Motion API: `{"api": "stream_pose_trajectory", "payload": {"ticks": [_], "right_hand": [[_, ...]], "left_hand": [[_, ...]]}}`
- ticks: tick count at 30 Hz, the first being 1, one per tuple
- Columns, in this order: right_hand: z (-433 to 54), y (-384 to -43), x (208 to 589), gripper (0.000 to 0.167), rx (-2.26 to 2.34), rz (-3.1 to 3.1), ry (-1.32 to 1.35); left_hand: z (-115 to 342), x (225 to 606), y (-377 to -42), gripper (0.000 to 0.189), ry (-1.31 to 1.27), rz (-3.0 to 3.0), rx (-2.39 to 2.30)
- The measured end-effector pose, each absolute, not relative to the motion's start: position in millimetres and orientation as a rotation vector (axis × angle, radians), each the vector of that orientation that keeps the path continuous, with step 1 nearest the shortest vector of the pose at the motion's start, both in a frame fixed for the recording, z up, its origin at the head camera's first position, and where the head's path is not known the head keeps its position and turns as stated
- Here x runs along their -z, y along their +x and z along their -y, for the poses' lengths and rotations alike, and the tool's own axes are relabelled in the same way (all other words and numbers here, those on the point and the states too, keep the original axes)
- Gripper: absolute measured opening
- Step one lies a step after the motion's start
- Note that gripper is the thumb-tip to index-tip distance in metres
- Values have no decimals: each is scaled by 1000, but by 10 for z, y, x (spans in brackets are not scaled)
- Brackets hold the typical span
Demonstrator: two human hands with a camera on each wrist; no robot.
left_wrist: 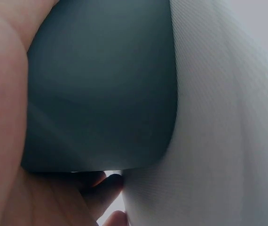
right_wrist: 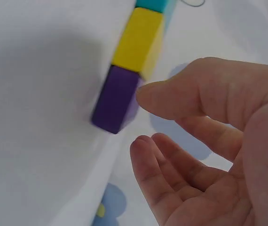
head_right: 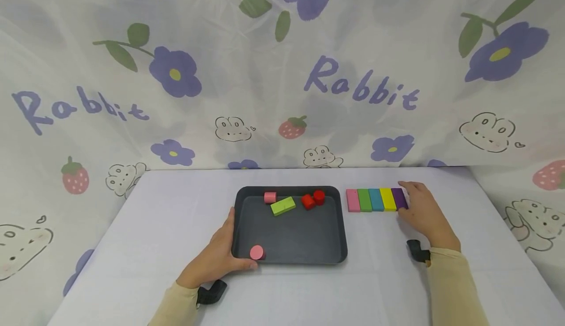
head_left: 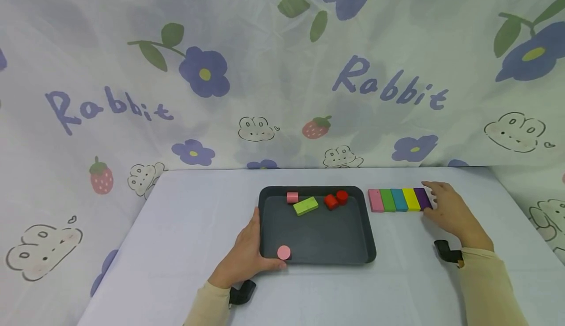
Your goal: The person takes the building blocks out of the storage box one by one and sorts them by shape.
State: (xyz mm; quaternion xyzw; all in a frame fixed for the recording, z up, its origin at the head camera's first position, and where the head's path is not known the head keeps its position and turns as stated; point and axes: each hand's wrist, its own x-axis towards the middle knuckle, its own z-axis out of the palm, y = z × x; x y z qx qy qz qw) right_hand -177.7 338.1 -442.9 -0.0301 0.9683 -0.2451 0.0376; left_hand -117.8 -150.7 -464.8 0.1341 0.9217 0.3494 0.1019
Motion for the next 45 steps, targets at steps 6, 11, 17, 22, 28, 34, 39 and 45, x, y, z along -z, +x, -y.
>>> {"api": "stream_pose_trajectory", "payload": {"ticks": [6, 11, 17, 22, 28, 34, 39, 45], "right_hand": [[-3312, -1745, 4367, 69, 745, -3027, -147], [-3253, -1725, 4310, 68, 756, -3054, -194], [-3115, -1693, 4239, 64, 775, -3093, -235], [-3006, -1651, 4186, 63, 810, -3124, -267], [-2884, -1595, 4090, 61, 868, -3174, -297], [-2732, -1545, 4063, 55, 926, -3196, -307], [-2643, -1537, 4070, 54, 941, -3202, -371], [-2573, -1527, 4082, 55, 959, -3197, -407]], "left_hand": [[1506, 4635, -1171, 147, 398, -2724, -1034], [1501, 4633, -1174, 147, 402, -2728, -1038], [1508, 4646, -1180, 148, 396, -2726, -1039], [1514, 4658, -1186, 148, 400, -2727, -1036], [1508, 4656, -1186, 149, 390, -2725, -1029], [1503, 4649, -1180, 149, 370, -2726, -1018], [1497, 4646, -1180, 148, 366, -2722, -1021], [1498, 4639, -1175, 148, 366, -2723, -1028]]}}
